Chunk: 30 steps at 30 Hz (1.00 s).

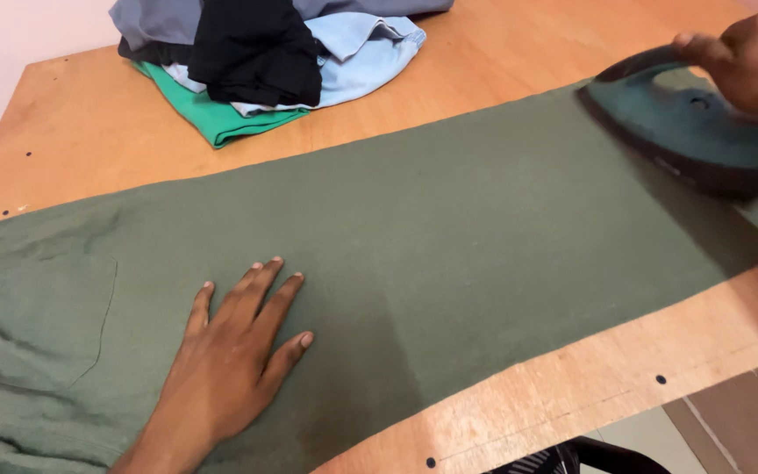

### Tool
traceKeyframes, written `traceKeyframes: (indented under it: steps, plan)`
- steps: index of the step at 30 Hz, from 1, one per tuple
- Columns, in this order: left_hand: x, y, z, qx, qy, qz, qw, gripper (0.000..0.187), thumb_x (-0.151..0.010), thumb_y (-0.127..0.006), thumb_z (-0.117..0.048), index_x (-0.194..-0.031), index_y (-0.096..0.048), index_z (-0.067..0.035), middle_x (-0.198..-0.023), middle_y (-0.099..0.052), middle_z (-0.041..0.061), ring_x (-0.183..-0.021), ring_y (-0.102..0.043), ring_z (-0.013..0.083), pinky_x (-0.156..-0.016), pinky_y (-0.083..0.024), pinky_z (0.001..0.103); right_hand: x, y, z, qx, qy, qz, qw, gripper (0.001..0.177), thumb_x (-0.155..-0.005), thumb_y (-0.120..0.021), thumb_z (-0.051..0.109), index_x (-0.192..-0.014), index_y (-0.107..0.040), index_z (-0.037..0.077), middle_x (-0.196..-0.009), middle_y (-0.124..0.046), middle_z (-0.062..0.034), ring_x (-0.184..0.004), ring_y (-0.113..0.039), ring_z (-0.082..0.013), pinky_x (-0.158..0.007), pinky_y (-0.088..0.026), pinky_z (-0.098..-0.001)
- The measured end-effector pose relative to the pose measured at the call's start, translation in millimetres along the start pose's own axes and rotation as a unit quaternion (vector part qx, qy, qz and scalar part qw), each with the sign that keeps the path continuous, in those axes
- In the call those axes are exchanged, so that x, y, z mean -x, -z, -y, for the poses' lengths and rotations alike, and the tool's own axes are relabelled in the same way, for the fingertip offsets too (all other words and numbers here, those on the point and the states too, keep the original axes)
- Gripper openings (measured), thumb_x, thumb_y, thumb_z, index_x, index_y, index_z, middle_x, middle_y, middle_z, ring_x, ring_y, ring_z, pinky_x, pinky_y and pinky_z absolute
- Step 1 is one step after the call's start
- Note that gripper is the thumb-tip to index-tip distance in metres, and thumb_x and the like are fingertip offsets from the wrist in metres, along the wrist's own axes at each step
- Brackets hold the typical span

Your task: The person irons a green pair of trousers laid flat on a wooden table. They use a blue electric iron, moving it back and forth across the fabric while holding the garment steady with their left hand. A pile of other folded clothes is visible in the background.

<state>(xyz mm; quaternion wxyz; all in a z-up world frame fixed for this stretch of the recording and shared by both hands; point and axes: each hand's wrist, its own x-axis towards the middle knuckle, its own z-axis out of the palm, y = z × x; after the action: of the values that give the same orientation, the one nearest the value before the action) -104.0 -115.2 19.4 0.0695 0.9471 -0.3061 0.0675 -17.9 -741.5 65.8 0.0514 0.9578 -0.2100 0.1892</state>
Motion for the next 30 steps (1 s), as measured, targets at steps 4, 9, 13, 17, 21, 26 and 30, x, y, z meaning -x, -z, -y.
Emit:
traceKeyframes:
  steps: [4,9,13,17,21,26,30]
  plan:
    - [1.1,-2.5,-0.2,-0.011,0.003,-0.001,1.0,0.066,-0.092,-0.049,-0.05,-0.152,-0.046,-0.021,-0.162,-0.035,0.009,-0.149,-0.03,0.0278,-0.116,-0.018,0.065,61.1,61.1,52.0,0.083,0.025,0.074,0.993,0.064,-0.109,-0.041,0.054,-0.096,-0.08,0.003,-0.059,-0.068,-0.0167,-0.047,-0.067,-0.0285,-0.056,-0.055,-0.038]
    - [0.3,-3.4,0.1,-0.021,0.007,0.005,1.0,0.066,-0.092,-0.049,-0.05,-0.151,-0.045,-0.021,-0.162,-0.035,0.008,-0.149,-0.029,0.0271,-0.116,-0.018,0.065,124.5,115.3,100.1,0.008,0.081,0.124,0.989,0.058,-0.106,-0.047,0.06,-0.1,-0.079,0.011,-0.058,-0.066,-0.0122,-0.057,-0.071,-0.0309,-0.063,-0.055,-0.0438]
    - [-0.4,-3.7,0.4,-0.024,-0.002,-0.006,1.0,0.066,-0.091,-0.049,-0.049,-0.15,-0.046,-0.02,-0.161,-0.037,0.009,-0.148,-0.03,0.0288,-0.114,-0.02,0.065,165.1,138.9,143.1,0.056,0.119,0.178,0.975,0.053,-0.102,-0.045,0.061,-0.094,-0.076,0.019,-0.053,-0.064,-0.0071,-0.056,-0.07,-0.0275,-0.061,-0.055,-0.0411]
    - [-0.2,-3.5,0.5,-0.014,-0.008,-0.024,1.0,0.065,-0.091,-0.051,-0.048,-0.149,-0.048,-0.02,-0.159,-0.04,0.01,-0.148,-0.033,0.0293,-0.115,-0.022,0.064,169.8,147.8,173.9,0.112,0.164,0.157,0.967,0.055,-0.097,-0.042,0.063,-0.085,-0.071,0.018,-0.051,-0.062,-0.0042,-0.055,-0.068,-0.0254,-0.058,-0.054,-0.0391]
    - [1.4,-3.2,0.1,0.009,-0.009,-0.038,0.999,0.064,-0.09,-0.054,-0.046,-0.148,-0.05,-0.018,-0.158,-0.041,0.011,-0.147,-0.034,0.0302,-0.114,-0.023,0.065,150.3,138.8,199.8,0.125,0.176,0.094,0.972,0.055,-0.099,-0.041,0.062,-0.089,-0.07,0.016,-0.054,-0.061,-0.0102,-0.055,-0.066,-0.031,-0.054,-0.052,-0.0417]
    - [1.7,-3.8,0.9,0.008,-0.021,-0.048,0.999,0.064,-0.091,-0.055,-0.046,-0.147,-0.049,-0.017,-0.158,-0.042,0.012,-0.147,-0.035,0.0315,-0.111,-0.024,0.067,98.0,107.8,223.2,0.032,0.224,-0.018,0.974,0.064,-0.107,-0.044,0.062,-0.084,-0.074,0.011,-0.062,-0.064,-0.0156,-0.059,-0.066,-0.0366,-0.054,-0.052,-0.0486]
    - [4.6,-4.0,4.6,0.02,-0.028,-0.053,0.998,0.06,-0.094,-0.055,-0.045,-0.145,-0.048,-0.014,-0.154,-0.041,0.013,-0.147,-0.035,0.0324,-0.109,-0.023,0.066,69.6,89.7,239.5,0.007,0.201,-0.013,0.98,0.067,-0.111,-0.048,0.066,-0.089,-0.077,0.01,-0.068,-0.068,-0.018,-0.064,-0.067,-0.0393,-0.057,-0.053,-0.0512]
